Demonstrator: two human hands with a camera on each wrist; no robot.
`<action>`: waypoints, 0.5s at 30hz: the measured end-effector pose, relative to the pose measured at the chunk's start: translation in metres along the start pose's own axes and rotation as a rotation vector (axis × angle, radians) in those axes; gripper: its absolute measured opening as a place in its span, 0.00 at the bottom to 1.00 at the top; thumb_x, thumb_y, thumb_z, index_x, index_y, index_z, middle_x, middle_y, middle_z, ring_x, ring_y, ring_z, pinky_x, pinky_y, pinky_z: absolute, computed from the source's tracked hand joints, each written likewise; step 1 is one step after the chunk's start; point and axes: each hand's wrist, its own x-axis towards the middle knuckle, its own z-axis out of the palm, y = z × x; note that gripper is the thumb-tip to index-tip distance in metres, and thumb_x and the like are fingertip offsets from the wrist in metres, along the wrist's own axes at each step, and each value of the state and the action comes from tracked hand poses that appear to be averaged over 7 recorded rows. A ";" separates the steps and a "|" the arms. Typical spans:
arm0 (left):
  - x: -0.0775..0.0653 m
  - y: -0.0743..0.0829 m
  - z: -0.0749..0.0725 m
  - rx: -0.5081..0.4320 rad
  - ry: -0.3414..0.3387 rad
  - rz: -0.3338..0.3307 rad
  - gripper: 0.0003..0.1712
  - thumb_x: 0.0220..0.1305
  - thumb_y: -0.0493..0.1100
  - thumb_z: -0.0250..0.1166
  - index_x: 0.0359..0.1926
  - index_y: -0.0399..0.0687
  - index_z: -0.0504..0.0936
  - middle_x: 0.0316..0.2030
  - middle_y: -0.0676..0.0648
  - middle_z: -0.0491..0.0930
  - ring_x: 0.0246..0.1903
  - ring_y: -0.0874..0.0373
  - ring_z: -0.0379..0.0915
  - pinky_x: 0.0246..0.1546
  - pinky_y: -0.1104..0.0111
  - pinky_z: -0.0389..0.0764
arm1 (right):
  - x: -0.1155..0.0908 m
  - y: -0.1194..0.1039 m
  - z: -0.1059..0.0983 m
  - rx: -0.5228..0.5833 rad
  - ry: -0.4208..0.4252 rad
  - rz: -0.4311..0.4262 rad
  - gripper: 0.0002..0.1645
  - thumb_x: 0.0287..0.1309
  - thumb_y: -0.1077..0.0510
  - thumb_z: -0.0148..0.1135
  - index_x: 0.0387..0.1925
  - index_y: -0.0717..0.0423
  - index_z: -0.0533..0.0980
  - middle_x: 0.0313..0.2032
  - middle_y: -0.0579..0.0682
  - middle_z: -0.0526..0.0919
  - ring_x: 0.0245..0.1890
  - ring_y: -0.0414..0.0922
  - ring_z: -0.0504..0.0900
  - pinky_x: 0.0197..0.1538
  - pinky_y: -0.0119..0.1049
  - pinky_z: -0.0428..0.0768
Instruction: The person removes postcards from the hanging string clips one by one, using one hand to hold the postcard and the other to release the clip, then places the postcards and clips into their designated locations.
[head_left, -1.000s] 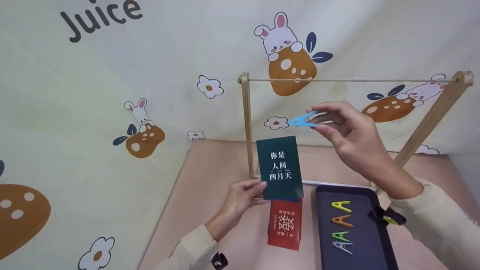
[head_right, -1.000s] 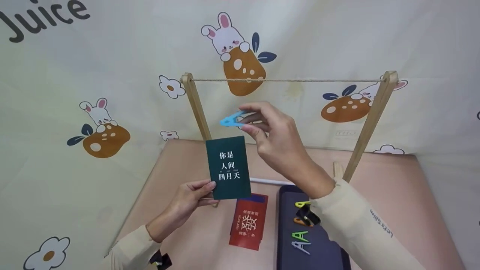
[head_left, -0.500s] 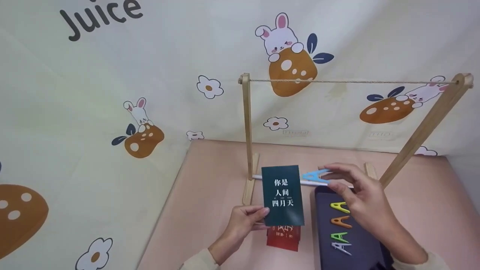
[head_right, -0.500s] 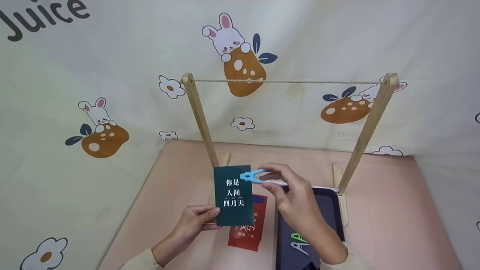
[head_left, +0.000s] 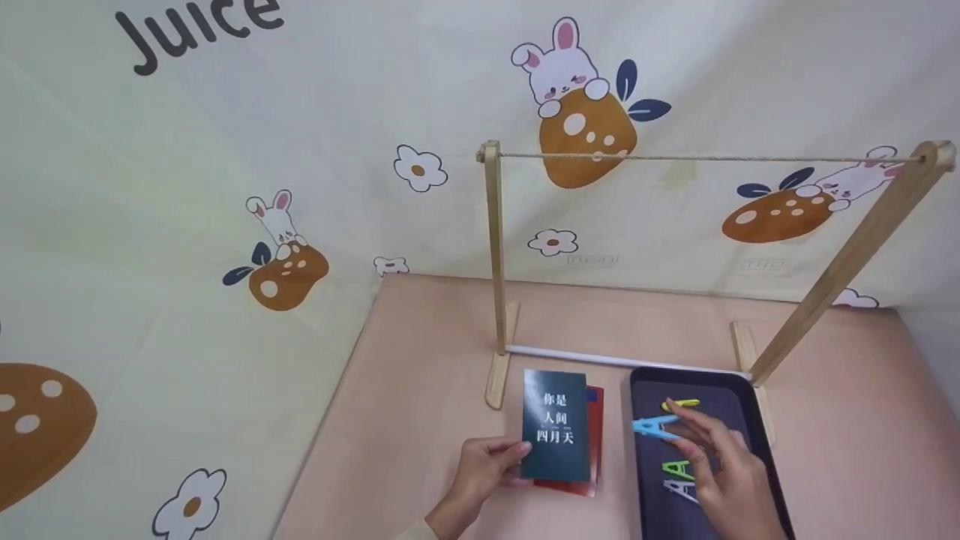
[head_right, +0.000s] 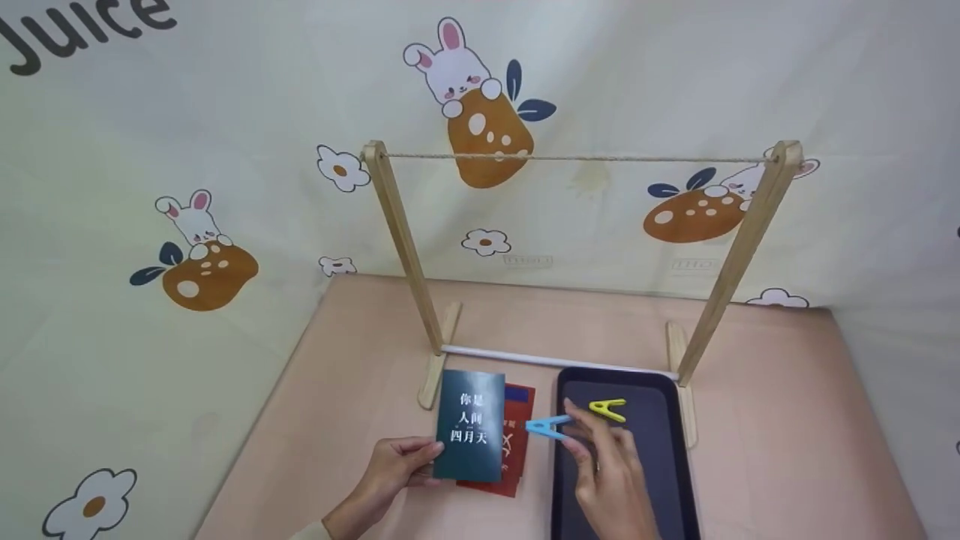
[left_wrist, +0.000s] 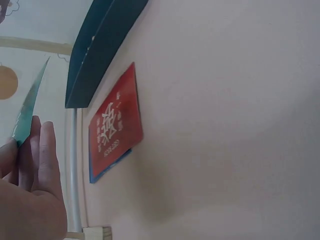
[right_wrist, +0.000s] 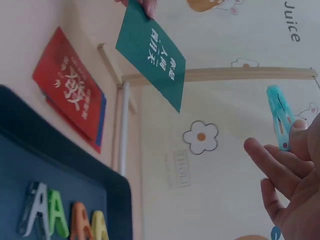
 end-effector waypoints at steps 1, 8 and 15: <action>0.001 -0.004 0.001 -0.005 0.001 -0.010 0.21 0.47 0.48 0.70 0.39 0.37 0.84 0.30 0.40 0.85 0.24 0.55 0.83 0.30 0.59 0.84 | -0.007 0.006 0.003 -0.036 0.030 -0.012 0.27 0.48 0.70 0.64 0.52 0.53 0.74 0.41 0.49 0.85 0.39 0.27 0.77 0.41 0.20 0.68; 0.005 -0.022 0.006 0.090 0.029 -0.107 0.19 0.46 0.50 0.69 0.37 0.43 0.84 0.28 0.46 0.85 0.23 0.62 0.79 0.27 0.65 0.85 | -0.048 0.044 0.015 -0.196 0.146 -0.012 0.23 0.42 0.68 0.68 0.46 0.59 0.77 0.37 0.54 0.86 0.30 0.24 0.78 0.39 0.18 0.62; 0.007 -0.032 0.010 0.133 0.059 -0.132 0.15 0.48 0.46 0.69 0.36 0.42 0.85 0.26 0.46 0.84 0.21 0.62 0.79 0.22 0.68 0.84 | -0.080 0.070 0.022 -0.291 0.113 0.136 0.15 0.50 0.61 0.65 0.43 0.56 0.78 0.33 0.50 0.86 0.24 0.41 0.80 0.32 0.26 0.61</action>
